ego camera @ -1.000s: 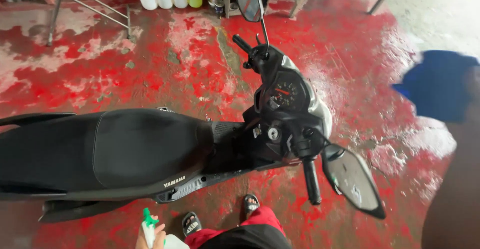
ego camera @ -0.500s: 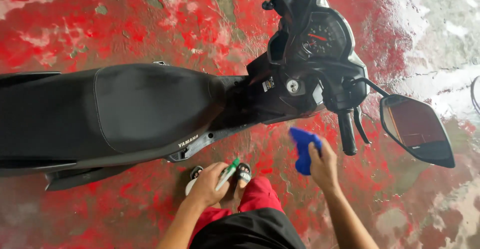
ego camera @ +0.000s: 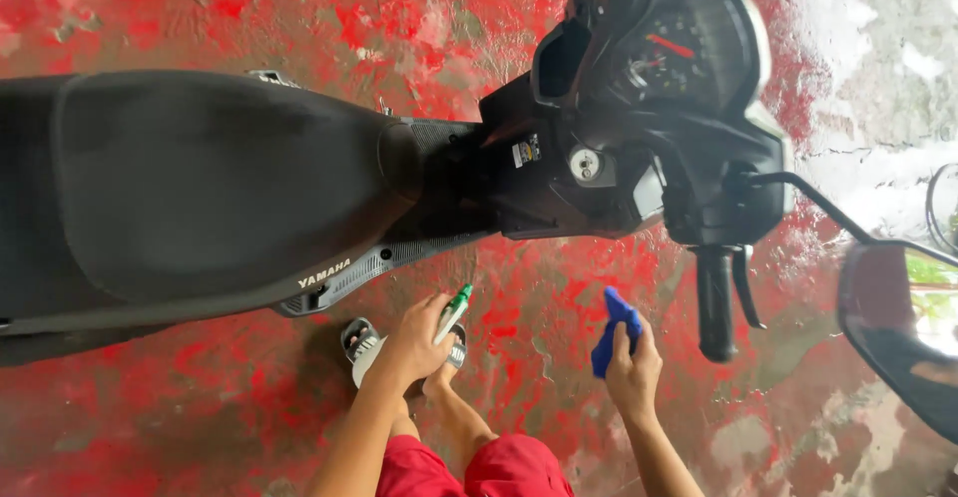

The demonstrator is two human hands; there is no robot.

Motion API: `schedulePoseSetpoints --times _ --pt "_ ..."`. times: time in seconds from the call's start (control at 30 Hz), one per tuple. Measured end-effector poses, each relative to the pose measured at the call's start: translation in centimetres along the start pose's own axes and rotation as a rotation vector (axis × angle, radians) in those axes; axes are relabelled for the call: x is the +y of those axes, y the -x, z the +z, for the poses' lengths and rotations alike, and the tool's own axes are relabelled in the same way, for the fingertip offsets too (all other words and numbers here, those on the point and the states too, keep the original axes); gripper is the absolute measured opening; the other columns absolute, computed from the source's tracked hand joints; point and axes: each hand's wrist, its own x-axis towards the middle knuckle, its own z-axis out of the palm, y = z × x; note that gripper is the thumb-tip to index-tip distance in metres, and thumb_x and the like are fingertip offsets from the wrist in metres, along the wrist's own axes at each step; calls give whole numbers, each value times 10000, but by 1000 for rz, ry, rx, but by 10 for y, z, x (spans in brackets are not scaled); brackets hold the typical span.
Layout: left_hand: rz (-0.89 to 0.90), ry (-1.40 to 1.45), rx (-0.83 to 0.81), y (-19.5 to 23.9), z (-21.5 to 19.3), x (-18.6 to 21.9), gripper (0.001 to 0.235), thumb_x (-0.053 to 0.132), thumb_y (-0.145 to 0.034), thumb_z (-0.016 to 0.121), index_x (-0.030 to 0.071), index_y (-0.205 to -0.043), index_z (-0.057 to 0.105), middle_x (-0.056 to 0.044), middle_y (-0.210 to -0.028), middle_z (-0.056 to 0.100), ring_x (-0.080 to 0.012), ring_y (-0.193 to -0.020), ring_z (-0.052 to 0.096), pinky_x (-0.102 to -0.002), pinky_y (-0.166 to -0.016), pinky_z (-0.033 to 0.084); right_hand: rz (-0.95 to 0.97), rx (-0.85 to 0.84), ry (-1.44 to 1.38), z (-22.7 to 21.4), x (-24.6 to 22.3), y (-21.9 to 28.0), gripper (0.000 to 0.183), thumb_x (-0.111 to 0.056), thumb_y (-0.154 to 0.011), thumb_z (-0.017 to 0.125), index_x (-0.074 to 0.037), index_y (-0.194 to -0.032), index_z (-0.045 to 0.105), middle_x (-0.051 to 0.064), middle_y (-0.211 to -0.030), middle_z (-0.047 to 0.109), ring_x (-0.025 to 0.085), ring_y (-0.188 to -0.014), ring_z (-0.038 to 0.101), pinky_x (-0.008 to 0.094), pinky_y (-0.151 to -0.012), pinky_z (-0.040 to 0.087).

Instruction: The person cleans a Yamaha scooter by spraying a cleaning solution from a white bottle and wiping various surfaces with a blue cloth. They clean the under-seat storage, footrest, seat, front fairing, and rear wheel area.

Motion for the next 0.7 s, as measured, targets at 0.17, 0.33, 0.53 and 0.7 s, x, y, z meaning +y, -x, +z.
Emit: schedulePoseSetpoints --times 0.17,0.33,0.53,0.7 --pt "-57 100 35 -39 40 -58 368 166 -910 619 106 -1272 596 -133 -1094 708 -330 -979 712 -454 -872 562 -794 247 299 66 31 -68 421 -71 -1029 535 -14 -1446 542 268 -1549 509 377 -1433 517 434 -1067 502" --pt "114 122 -69 -95 76 -130 466 89 -850 511 95 -1316 522 -154 -1279 570 -352 -1142 609 -490 -962 474 -1022 351 244 130 69 -124 351 -84 -1056 598 114 -1346 620 324 -1442 572 435 -1385 547 486 -1185 451" --pt "247 76 -151 -156 90 -186 251 66 -787 531 120 -1020 608 -63 -934 637 -288 -831 617 -415 -762 487 -1289 741 300 156 126 -140 379 -114 -1065 603 215 -1253 606 483 -1410 489 685 -1303 518 722 -1105 474" --pt "366 283 -123 -180 92 -221 380 79 -762 477 121 -1119 600 -26 -1029 607 -211 -901 580 -369 -825 474 -1110 759 865 236 157 -247 598 -266 -1071 611 230 -1404 583 466 -1327 595 631 -1239 547 748 -1022 368"
